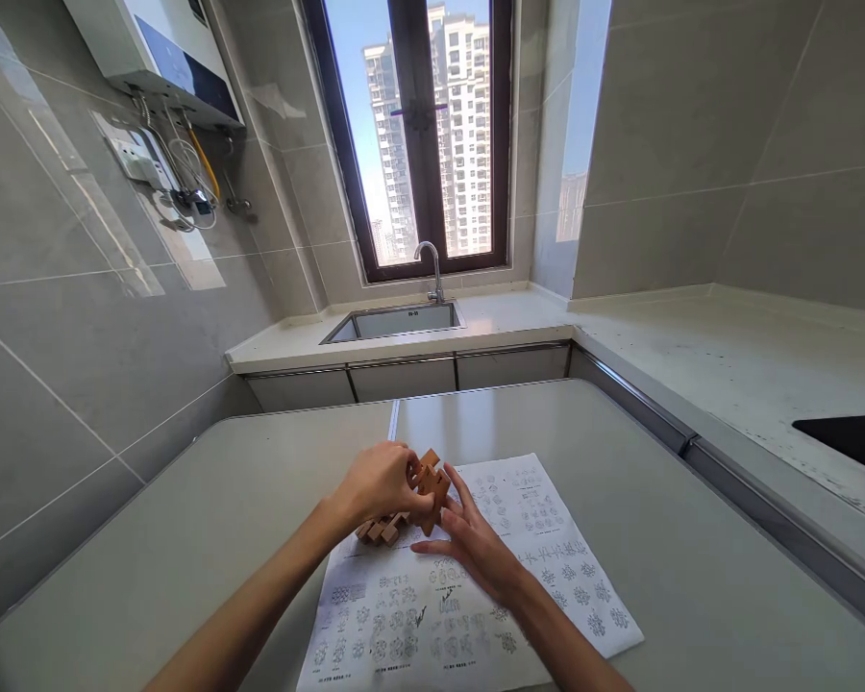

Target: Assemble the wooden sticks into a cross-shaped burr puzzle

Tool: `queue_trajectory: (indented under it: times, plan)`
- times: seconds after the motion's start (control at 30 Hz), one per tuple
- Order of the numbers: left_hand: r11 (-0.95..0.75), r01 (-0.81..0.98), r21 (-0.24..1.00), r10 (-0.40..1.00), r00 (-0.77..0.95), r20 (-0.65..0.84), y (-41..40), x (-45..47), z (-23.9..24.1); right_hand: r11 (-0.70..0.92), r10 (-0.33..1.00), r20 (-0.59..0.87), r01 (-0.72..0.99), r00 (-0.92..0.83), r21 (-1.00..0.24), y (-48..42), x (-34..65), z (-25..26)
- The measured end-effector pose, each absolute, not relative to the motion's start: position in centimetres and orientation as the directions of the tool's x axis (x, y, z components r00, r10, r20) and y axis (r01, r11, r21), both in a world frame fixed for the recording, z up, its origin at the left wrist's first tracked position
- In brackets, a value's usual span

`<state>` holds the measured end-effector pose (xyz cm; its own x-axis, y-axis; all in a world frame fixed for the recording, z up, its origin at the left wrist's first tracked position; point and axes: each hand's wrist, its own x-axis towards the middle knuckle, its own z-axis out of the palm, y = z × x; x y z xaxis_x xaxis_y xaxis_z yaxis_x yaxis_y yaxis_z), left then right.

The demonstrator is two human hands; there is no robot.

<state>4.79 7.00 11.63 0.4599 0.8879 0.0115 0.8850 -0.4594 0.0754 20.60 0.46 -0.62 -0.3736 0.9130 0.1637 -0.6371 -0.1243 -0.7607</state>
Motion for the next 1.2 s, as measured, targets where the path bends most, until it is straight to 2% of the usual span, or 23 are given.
queue_trajectory:
  times: [0.1, 0.23, 0.37, 0.47, 0.53, 0.63, 0.73, 0.9, 1.03, 1.2]
  plan:
    - [-0.509, 0.860, 0.051, 0.859, 0.510, -0.033, 6.3, 7.0, 10.5, -0.182, 0.927, 0.126, -0.718, -0.353, -0.672, 0.5, 20.4, -0.2]
    - [-0.550, 0.832, 0.072, 0.832, 0.554, -0.033, 5.6, 8.1, 9.3, -0.150, 0.978, 0.022, -0.776, -0.206, -0.612, 1.5, 20.4, -1.5]
    - [-0.643, 0.731, 0.230, 0.750, 0.661, -0.006, 4.1, 7.2, 8.5, -0.193, 0.981, -0.145, -0.745, -0.131, -0.639, 2.5, 20.6, -3.4]
    - [-0.712, 0.577, 0.401, 0.671, 0.727, 0.146, 3.1, 6.0, 7.7, -0.221, 0.973, -0.199, -0.732, -0.118, -0.645, 2.7, 20.8, -3.8]
    - [-0.716, 0.537, 0.445, 0.684, 0.666, 0.296, 2.9, 4.8, 6.5, -0.226, 0.969, -0.227, -0.730, -0.100, -0.644, 2.8, 21.1, -3.6]
    - [-0.657, 0.652, 0.378, 0.749, 0.511, 0.421, 3.3, 2.2, 4.0, -0.232, 0.959, -0.273, -0.743, -0.068, -0.628, 2.9, 21.6, -3.4]
    - [-0.602, 0.726, 0.333, 0.790, 0.480, 0.381, 3.8, -0.7, 1.5, -0.239, 0.957, -0.282, -0.748, -0.072, -0.619, 3.0, 21.9, -3.4]
    - [-0.563, 0.731, 0.386, 0.824, 0.461, 0.329, 4.0, -3.3, -0.3, -0.276, 0.950, -0.294, -0.714, -0.103, -0.643, 3.0, 21.8, -3.4]
    - [-0.524, 0.767, 0.371, 0.844, 0.408, 0.348, 4.7, -3.7, -1.0, -0.294, 0.946, -0.311, -0.658, -0.095, -0.693, 2.4, 21.7, -2.8]
    - [-0.389, 0.864, 0.320, 0.890, 0.261, 0.375, 6.4, -5.0, -1.6, -0.285, 0.954, -0.279, -0.606, -0.106, -0.743, 1.7, 21.5, -2.0]
